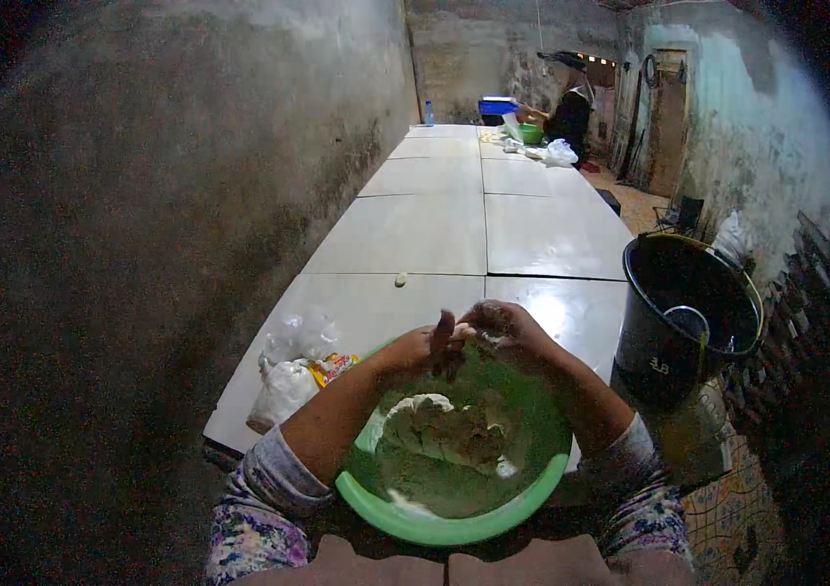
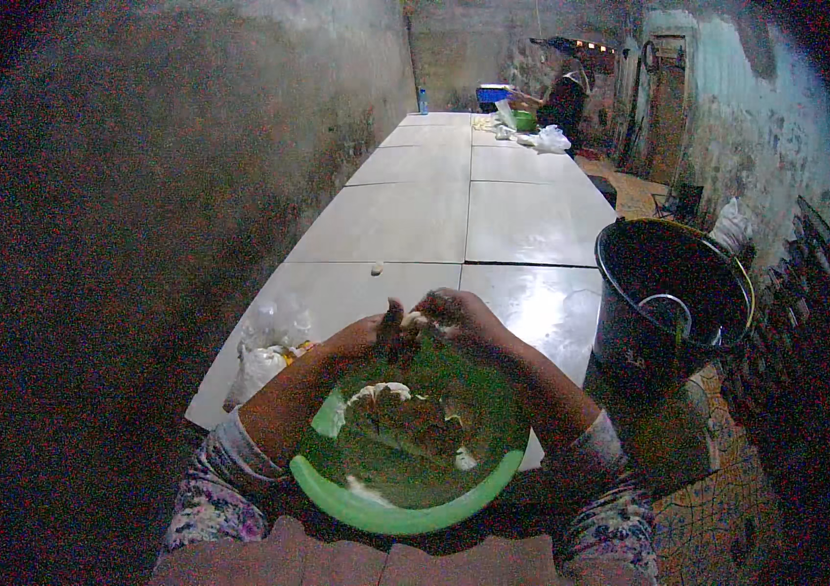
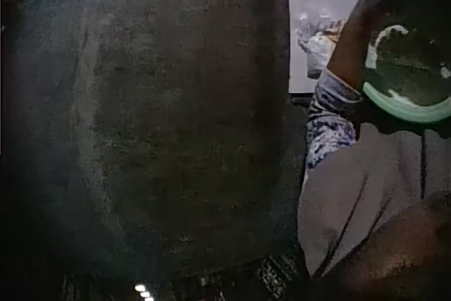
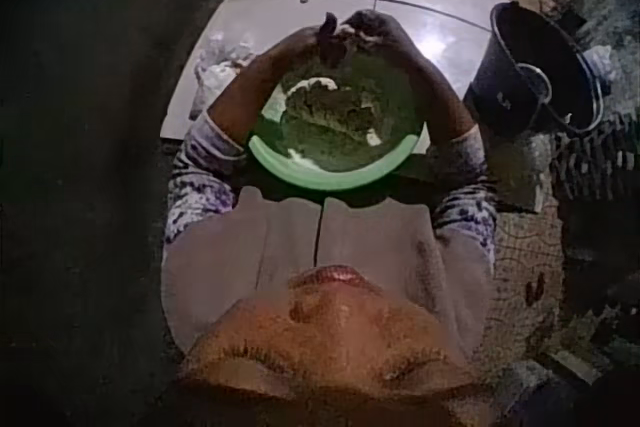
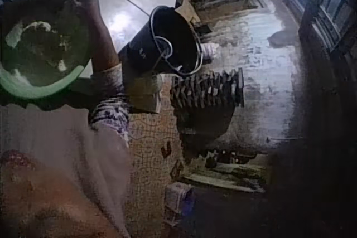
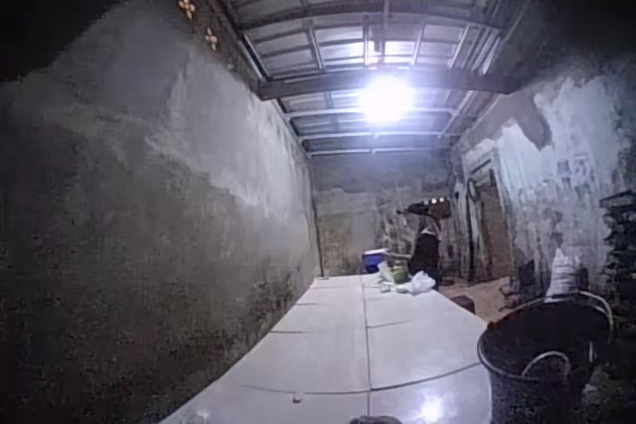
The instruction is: The person kneads dough in a green bowl and periodically pinches off small pieces to roll into balls and place on a table.
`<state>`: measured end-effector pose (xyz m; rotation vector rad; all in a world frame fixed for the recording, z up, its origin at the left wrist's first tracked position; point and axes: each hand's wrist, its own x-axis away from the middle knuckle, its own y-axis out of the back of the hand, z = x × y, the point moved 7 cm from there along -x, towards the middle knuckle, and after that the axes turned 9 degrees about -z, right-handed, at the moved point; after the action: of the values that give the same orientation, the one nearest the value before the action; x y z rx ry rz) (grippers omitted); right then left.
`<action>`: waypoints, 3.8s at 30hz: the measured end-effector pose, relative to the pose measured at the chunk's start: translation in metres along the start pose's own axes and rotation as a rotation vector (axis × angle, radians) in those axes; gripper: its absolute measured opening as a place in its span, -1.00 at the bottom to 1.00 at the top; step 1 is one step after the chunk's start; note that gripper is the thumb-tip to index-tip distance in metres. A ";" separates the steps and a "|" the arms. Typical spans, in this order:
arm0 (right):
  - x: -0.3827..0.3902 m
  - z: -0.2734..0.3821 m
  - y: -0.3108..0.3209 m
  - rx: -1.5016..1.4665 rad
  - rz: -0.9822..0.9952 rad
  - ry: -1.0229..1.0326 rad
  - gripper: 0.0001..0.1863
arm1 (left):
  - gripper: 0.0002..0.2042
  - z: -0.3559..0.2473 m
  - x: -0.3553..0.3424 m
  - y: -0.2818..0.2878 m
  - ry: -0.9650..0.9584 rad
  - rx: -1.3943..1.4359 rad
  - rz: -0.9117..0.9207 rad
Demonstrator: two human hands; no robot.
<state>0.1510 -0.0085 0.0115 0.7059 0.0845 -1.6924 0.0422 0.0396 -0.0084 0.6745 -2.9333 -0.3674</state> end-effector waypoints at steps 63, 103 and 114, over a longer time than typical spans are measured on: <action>-0.001 -0.006 -0.023 -0.055 0.236 -0.044 0.06 | -0.60 0.001 -0.006 0.016 -0.089 0.105 -0.090; 0.000 0.040 0.001 0.155 -0.112 0.200 -0.63 | -0.61 0.001 -0.005 0.024 -0.069 0.149 -0.121; 0.002 0.016 -0.015 0.058 -0.005 0.058 -0.43 | -0.59 0.007 -0.005 0.027 -0.071 0.190 -0.137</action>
<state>0.1308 -0.0130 0.0192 0.7989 0.0788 -1.6852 0.0342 0.0662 -0.0082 0.9077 -3.0247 -0.1266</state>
